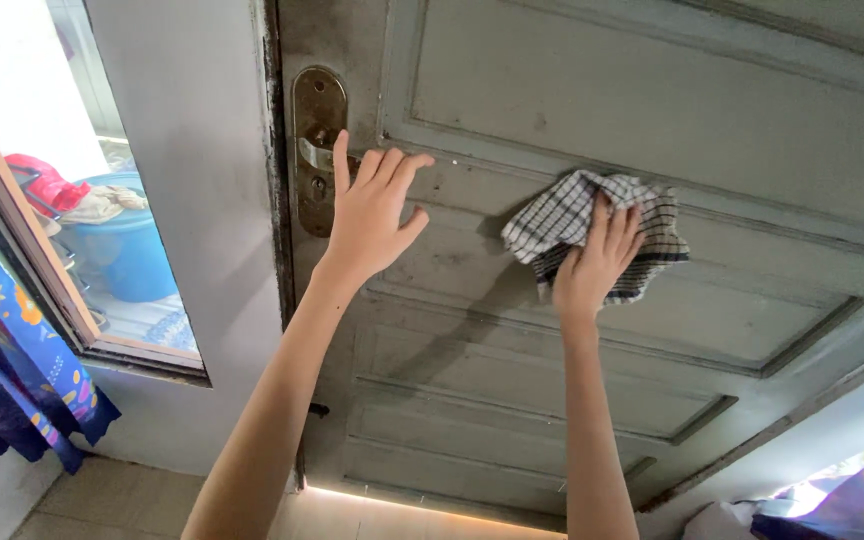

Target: Wiping the surface of a wooden door using a cloth.

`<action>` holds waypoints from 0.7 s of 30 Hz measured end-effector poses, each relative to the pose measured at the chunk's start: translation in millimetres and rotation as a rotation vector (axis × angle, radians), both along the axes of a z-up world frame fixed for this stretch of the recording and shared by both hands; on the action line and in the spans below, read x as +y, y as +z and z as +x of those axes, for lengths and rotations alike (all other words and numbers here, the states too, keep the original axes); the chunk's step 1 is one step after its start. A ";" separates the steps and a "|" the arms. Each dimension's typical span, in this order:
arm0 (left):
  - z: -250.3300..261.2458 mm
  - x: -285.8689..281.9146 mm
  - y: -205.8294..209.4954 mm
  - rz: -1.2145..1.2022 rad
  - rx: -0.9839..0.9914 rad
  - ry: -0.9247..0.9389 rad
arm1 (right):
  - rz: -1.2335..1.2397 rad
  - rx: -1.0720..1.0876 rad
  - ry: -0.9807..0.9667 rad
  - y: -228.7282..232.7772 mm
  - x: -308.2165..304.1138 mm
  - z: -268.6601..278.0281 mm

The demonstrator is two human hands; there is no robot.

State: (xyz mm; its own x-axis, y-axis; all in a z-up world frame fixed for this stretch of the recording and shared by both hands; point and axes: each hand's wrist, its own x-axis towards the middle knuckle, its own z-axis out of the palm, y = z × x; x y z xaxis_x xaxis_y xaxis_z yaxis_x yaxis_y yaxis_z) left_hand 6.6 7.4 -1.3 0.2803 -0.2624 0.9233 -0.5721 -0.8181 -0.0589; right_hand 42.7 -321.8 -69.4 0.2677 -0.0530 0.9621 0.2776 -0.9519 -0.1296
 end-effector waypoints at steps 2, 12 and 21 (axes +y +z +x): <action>-1.8 -2.6 0.7 -0.011 0.009 0.006 | -0.024 0.017 0.010 -1.9 11.9 -6.6; -6.5 -2.1 3.4 -0.033 0.042 -0.051 | -0.234 0.153 -0.015 -7.1 33.9 -7.6; -5.7 -2.2 2.3 -0.046 0.005 -0.039 | 0.067 0.000 -0.084 -6.6 -13.7 20.3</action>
